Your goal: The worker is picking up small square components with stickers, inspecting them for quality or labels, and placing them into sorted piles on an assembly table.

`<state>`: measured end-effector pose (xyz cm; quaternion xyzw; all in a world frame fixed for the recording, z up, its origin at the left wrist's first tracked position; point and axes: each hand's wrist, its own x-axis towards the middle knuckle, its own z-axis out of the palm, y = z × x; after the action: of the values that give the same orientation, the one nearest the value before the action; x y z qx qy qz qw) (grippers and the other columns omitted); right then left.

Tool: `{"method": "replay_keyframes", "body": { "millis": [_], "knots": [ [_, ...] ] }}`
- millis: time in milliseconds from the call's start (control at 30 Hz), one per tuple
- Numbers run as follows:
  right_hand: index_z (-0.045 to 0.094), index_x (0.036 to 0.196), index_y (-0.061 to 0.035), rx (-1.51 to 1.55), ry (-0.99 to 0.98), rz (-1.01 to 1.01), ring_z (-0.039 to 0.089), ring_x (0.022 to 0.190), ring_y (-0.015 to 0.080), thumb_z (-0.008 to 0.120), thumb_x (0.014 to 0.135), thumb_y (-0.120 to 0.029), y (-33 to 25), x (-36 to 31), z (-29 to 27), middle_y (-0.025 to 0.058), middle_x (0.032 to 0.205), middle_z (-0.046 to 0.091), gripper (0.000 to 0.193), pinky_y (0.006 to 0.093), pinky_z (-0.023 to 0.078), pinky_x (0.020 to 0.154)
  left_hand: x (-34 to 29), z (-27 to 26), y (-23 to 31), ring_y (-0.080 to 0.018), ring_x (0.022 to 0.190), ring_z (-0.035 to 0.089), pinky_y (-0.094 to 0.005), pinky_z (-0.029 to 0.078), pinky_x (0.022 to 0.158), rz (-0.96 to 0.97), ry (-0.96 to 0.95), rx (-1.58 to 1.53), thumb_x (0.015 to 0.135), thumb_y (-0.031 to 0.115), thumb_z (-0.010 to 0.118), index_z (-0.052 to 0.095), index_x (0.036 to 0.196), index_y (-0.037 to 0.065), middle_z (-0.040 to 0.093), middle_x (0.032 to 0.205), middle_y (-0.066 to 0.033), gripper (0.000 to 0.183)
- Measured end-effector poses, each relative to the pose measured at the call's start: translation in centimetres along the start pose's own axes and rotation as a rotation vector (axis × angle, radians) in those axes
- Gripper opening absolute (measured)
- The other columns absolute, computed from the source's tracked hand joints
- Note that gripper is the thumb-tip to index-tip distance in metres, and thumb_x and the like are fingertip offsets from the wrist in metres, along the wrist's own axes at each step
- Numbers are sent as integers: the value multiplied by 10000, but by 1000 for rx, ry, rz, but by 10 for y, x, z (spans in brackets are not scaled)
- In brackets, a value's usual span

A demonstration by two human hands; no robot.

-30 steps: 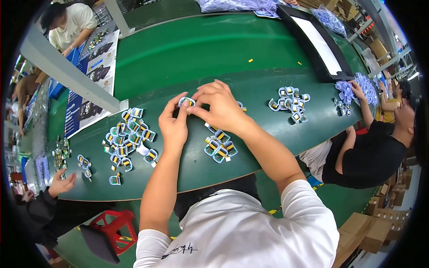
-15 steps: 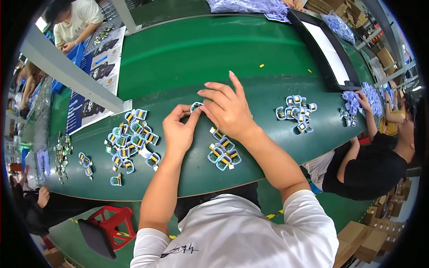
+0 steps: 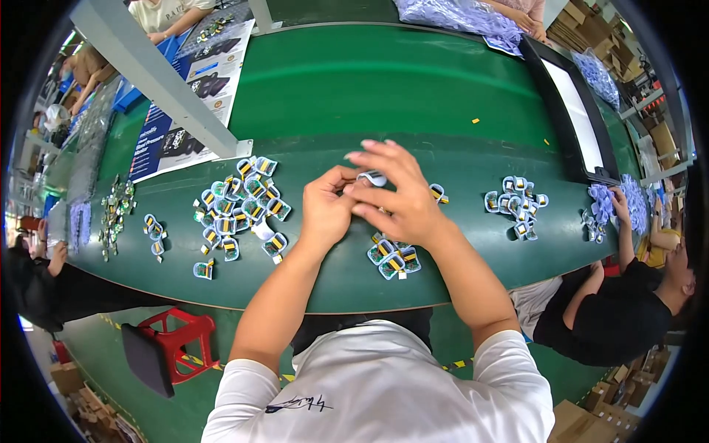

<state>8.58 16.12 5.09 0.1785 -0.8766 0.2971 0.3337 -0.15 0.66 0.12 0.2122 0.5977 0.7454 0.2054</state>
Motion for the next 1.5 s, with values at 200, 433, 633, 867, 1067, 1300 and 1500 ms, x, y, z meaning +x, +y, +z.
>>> {"method": "replay_keyframes", "body": {
  "millis": [200,433,633,867,1067,1300,1500],
  "knots": [
    [779,1198,-69,156,177,85,573,1348,411,929,708,-207,9,-9,-18,152,1382,667,531,504,478,1104,-10,3,13,-184,1060,729,-330,594,945,152,-114,-66,996,-81,643,718,1181,-54,755,1172,-139,201],
    [797,1168,-76,89,122,57,604,1316,378,947,679,-197,11,-9,-13,116,1344,692,525,489,497,1084,-6,-1,15,-246,1182,712,-375,576,1025,249,-187,-203,997,-94,634,708,1200,-51,730,1284,-202,220],
    [791,1153,-84,59,131,35,616,1290,398,948,695,-207,10,-12,-10,150,1314,704,500,498,513,1061,-7,-4,11,-262,1207,704,-378,569,1037,239,-195,-184,993,-100,630,711,1192,-54,730,1279,-215,219],
    [797,1137,-91,35,139,-1,603,1306,400,944,704,-221,9,-11,-10,157,1322,700,476,535,478,1097,-4,-8,10,-308,1210,704,-422,589,1021,343,-223,-95,980,-118,632,728,1157,-29,710,1296,-241,221],
    [789,1093,-50,111,146,213,602,1317,383,870,782,-88,8,-14,-6,171,1360,676,324,494,475,1106,-8,-5,20,-232,1002,776,-334,624,891,273,-178,202,960,-35,710,753,1156,-31,793,1105,-157,201],
    [803,1073,-71,-95,149,124,610,1307,364,827,793,-53,8,-15,-5,143,1371,673,282,488,470,1106,-1,-5,9,-166,851,772,-279,618,765,-127,-97,-83,1000,63,724,738,1054,-74,794,967,-127,148],
    [810,1137,-119,-211,69,70,580,1344,372,819,816,-135,4,-13,-3,135,1401,663,322,575,413,1139,-1,-4,12,-152,808,754,-262,597,744,-178,-92,-157,1009,103,723,741,987,-55,780,907,-100,160]
  ]
}}
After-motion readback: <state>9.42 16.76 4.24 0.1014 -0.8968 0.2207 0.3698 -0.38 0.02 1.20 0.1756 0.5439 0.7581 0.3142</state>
